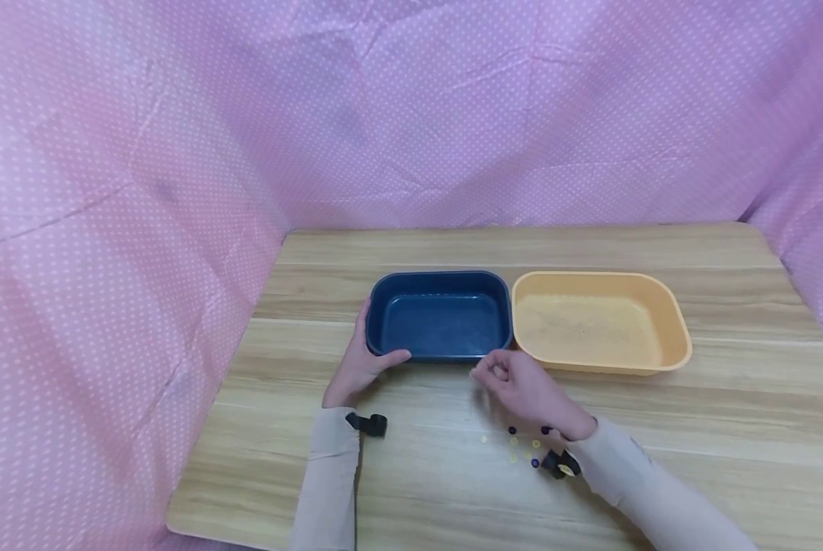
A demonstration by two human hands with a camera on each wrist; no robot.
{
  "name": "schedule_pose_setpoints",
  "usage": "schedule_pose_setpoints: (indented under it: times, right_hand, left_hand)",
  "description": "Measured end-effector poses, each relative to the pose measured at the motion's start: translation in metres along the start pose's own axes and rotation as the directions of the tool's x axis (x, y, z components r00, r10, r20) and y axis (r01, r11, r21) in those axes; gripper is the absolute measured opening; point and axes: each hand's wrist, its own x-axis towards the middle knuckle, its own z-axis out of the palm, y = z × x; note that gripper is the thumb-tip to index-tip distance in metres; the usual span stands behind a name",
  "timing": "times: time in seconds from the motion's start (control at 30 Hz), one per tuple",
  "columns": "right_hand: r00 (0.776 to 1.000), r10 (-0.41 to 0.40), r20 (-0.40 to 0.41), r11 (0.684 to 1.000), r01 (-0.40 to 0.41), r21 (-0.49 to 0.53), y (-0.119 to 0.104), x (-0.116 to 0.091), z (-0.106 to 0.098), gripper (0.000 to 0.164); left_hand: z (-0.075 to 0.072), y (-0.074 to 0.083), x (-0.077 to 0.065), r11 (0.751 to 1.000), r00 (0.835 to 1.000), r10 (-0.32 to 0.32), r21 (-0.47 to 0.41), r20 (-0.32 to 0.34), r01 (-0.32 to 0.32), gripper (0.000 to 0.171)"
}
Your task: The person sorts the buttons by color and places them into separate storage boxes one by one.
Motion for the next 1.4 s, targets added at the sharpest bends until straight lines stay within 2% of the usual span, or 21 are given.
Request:
schedule_pose_setpoints:
  times: [0.13,0.23,0.5,0.63,0.77,0.97,1.1,1.23,1.4]
  right_hand:
    - [0.996,0.056,-0.070,0.998,-0.053,0.044,-0.006,0.011,-0.005,0.025]
    - [0.991,0.097,-0.093,0.993,-0.090,0.082,-0.009,0.017,-0.008,0.028]
    - [0.969,0.235,-0.080,0.963,-0.221,0.156,-0.011,0.027,-0.016,0.037]
    - [0.959,0.271,-0.083,0.951,-0.254,0.177,-0.011,0.031,-0.020,0.039]
    - [0.949,0.302,-0.086,0.942,-0.283,0.179,-0.013,0.035,-0.023,0.040]
    - [0.932,0.355,-0.075,0.919,-0.333,0.210,-0.016,0.039,-0.026,0.040]
    - [0.926,0.369,-0.074,0.913,-0.346,0.216,-0.016,0.041,-0.027,0.042]
    - [0.925,0.370,-0.080,0.913,-0.347,0.212,-0.015,0.042,-0.027,0.043]
    - [0.923,0.376,-0.078,0.909,-0.351,0.226,-0.015,0.042,-0.029,0.045]
  left_hand:
    - [0.000,-0.002,-0.001,1.000,1.000,0.014,0.001,-0.009,-0.014,0.117]
    - [0.000,-0.002,-0.001,1.000,1.000,0.019,0.017,-0.015,-0.019,0.118]
    - [-0.001,-0.002,0.000,1.000,1.000,0.008,0.027,-0.008,-0.008,0.119]
    - [-0.002,0.000,0.000,1.000,1.000,-0.015,0.026,0.007,0.015,0.118]
    - [-0.003,0.009,-0.003,0.999,0.999,-0.044,0.032,0.023,0.044,0.118]
    - [-0.004,0.034,-0.013,0.997,0.998,-0.055,0.049,0.041,0.053,0.115]
    - [-0.004,0.040,-0.016,0.998,0.997,-0.061,0.036,0.047,0.060,0.114]
    - [-0.004,0.039,-0.015,0.998,0.997,-0.063,0.030,0.046,0.062,0.114]
    - [-0.004,0.011,-0.005,0.999,0.999,-0.038,0.028,0.019,0.037,0.117]
